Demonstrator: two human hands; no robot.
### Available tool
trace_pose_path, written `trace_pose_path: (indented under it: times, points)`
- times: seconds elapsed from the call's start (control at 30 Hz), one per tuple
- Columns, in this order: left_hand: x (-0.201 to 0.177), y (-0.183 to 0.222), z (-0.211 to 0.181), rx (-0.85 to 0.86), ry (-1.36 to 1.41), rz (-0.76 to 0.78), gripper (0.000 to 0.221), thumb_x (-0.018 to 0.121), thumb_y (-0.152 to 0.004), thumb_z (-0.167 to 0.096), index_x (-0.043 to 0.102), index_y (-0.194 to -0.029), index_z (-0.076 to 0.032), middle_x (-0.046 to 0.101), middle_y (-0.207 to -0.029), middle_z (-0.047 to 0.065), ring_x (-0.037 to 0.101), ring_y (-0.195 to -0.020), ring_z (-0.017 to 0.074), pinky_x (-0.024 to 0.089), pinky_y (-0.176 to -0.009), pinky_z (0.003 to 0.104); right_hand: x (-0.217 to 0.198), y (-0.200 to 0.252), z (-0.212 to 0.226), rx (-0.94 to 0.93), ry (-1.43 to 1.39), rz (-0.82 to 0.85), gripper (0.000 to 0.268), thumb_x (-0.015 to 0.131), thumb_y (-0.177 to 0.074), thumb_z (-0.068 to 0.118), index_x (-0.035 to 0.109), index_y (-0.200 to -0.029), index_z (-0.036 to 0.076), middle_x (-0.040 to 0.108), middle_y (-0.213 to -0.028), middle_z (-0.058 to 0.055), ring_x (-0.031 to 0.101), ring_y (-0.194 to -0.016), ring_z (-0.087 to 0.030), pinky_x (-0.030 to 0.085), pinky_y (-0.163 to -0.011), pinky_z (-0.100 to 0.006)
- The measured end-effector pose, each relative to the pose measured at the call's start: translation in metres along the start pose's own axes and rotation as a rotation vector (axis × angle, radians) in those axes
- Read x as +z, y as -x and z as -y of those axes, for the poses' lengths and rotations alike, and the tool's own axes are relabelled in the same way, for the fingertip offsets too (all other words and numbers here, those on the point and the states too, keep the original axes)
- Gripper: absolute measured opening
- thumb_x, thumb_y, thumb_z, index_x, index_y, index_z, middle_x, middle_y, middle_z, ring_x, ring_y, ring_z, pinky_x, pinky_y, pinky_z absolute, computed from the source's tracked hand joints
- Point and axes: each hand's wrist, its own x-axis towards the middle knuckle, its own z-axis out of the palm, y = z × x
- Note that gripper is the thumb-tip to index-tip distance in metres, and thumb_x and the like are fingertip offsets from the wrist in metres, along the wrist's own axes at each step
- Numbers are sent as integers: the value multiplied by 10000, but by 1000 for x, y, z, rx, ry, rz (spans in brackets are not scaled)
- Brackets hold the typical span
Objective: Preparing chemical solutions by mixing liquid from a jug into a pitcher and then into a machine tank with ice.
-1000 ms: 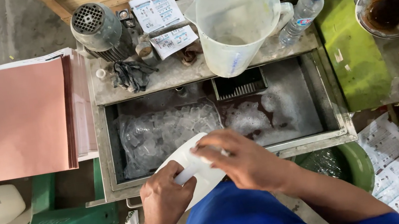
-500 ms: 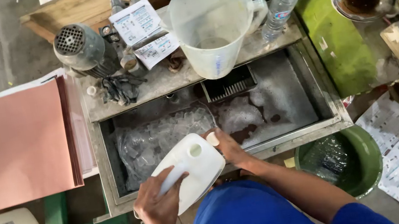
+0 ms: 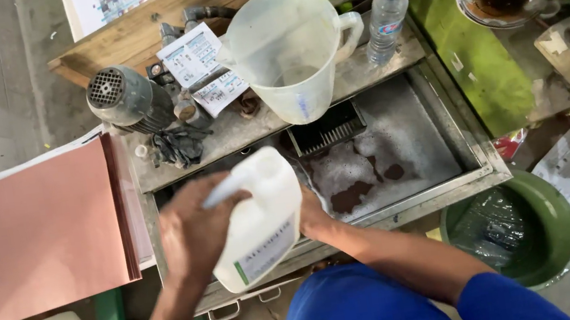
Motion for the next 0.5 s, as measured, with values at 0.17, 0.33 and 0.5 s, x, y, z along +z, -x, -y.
trace_pose_path:
  times: [0.17, 0.33, 0.5]
  points:
    - [-26, -58, -34, -151, -98, 118, 406, 883, -735, -302, 794, -1103, -157, 788, -1040, 84, 767, -769, 194, 599, -698, 326, 32, -32, 54, 281, -643, -29, 385, 575, -1017, 235, 600, -1309, -15, 723, -1115, -123, 749, -926, -223, 631, -769, -369]
    - [-38, -105, -42, 52, -193, 134, 414, 888, -741, -339, 802, -1103, -158, 787, -931, 112, 751, -749, 207, 572, -705, 356, 45, -60, 74, 318, -749, -8, 348, 531, -1044, 225, 601, -1258, -41, 700, -1060, -130, 737, -857, -215, 626, -678, -343]
    - [-38, -147, -53, 26, -293, 232, 419, 886, -739, -378, 810, -1085, -153, 780, -864, 117, 747, -737, 237, 562, -743, 372, 56, -69, 82, 316, -648, 24, 375, 446, -1054, 167, 602, -1262, -102, 708, -1080, -171, 736, -863, -236, 623, -653, -340]
